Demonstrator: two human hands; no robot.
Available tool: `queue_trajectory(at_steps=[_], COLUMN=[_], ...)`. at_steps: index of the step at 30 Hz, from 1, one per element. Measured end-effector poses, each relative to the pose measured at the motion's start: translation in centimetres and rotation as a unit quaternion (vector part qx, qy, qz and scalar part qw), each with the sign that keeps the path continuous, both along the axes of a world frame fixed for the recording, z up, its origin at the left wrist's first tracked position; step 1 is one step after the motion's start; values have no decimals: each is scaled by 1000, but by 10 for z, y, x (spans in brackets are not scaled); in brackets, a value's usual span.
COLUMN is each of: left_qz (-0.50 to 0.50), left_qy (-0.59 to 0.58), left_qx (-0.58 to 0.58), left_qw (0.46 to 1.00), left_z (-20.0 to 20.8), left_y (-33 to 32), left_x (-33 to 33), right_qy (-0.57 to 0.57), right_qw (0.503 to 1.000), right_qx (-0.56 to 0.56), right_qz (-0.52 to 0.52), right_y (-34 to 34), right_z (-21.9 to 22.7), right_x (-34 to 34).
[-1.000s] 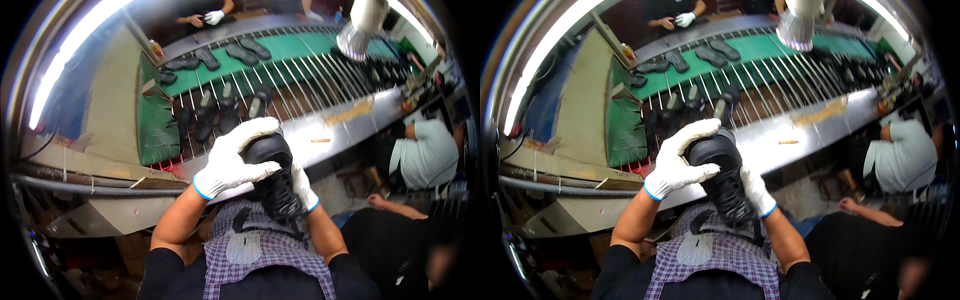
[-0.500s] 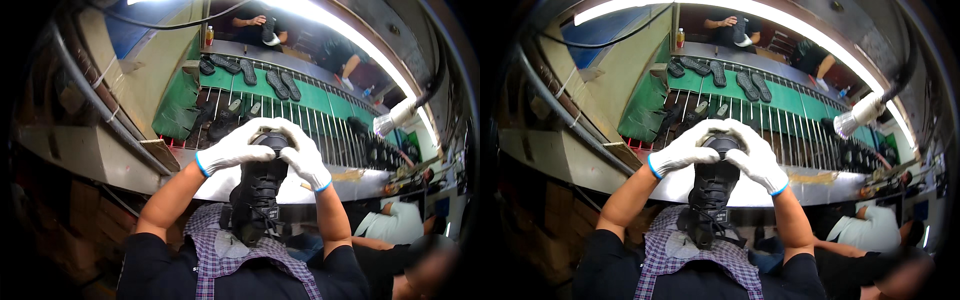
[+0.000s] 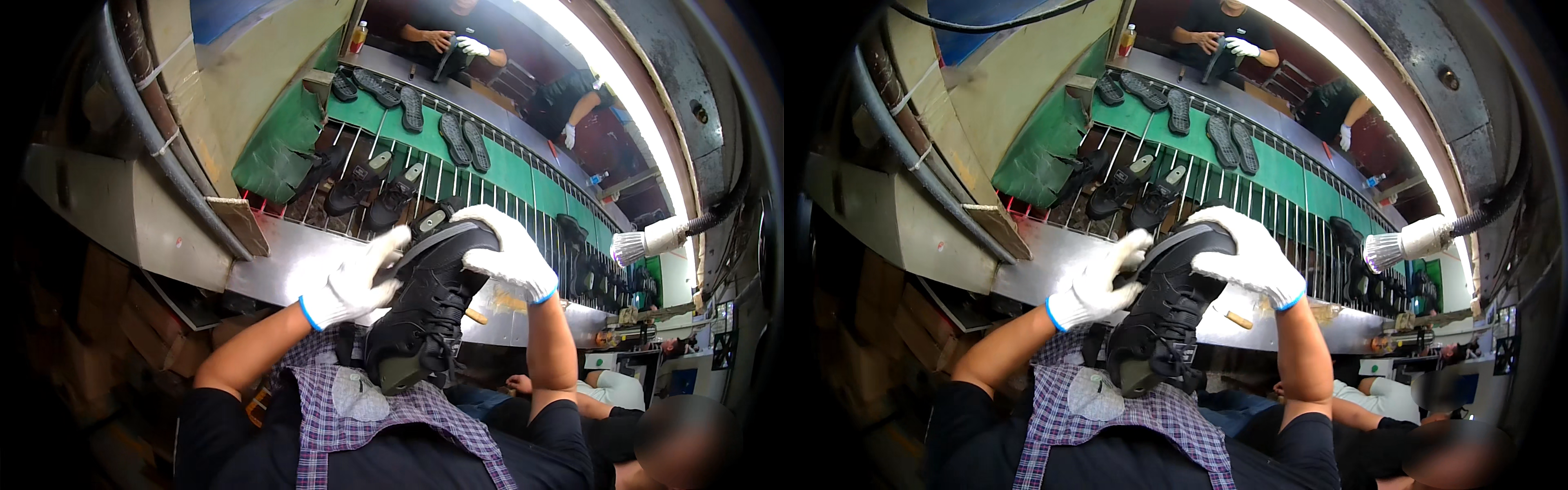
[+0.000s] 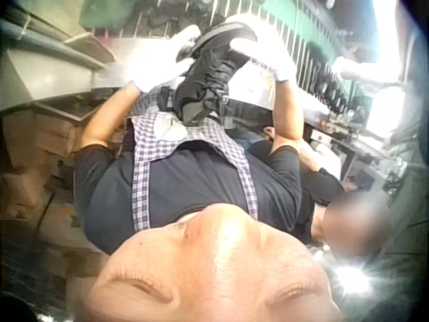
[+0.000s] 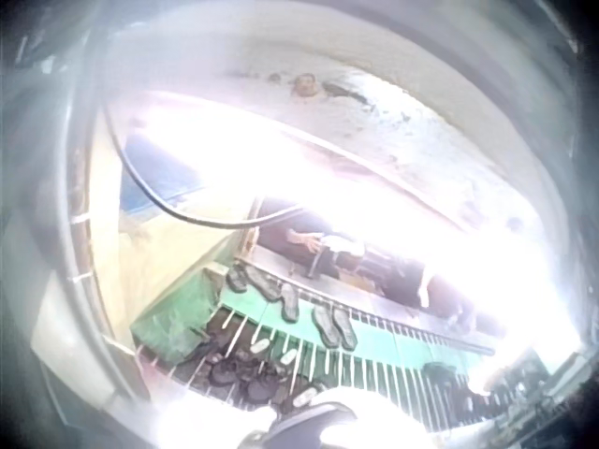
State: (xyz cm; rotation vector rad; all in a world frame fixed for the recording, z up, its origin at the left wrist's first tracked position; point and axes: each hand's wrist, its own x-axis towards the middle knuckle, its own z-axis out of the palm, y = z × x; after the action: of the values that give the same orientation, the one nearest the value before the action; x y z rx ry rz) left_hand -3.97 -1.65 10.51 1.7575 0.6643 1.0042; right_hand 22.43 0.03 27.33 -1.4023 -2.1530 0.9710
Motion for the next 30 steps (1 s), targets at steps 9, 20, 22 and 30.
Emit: queue_trajectory(at_steps=[9, 20, 22, 30], left_qz=[-165, -230, -228, -194], left_qy=[-120, -76, -37, -1], left_qx=[-176, -129, -106, -82], left_qw=[963, 962, 967, 978], left_z=[69, 57, 58, 78], left_y=[68, 51, 41, 11], left_x=[18, 11, 6, -7], right_qy=[59, -39, -27, 12], right_qw=[997, 996, 997, 995], right_qx=[55, 75, 76, 84], right_qz=[8, 17, 18, 48], right_y=[-10, -17, -17, -23], right_z=[5, 15, 9, 13], right_x=[-1, 6, 10, 1])
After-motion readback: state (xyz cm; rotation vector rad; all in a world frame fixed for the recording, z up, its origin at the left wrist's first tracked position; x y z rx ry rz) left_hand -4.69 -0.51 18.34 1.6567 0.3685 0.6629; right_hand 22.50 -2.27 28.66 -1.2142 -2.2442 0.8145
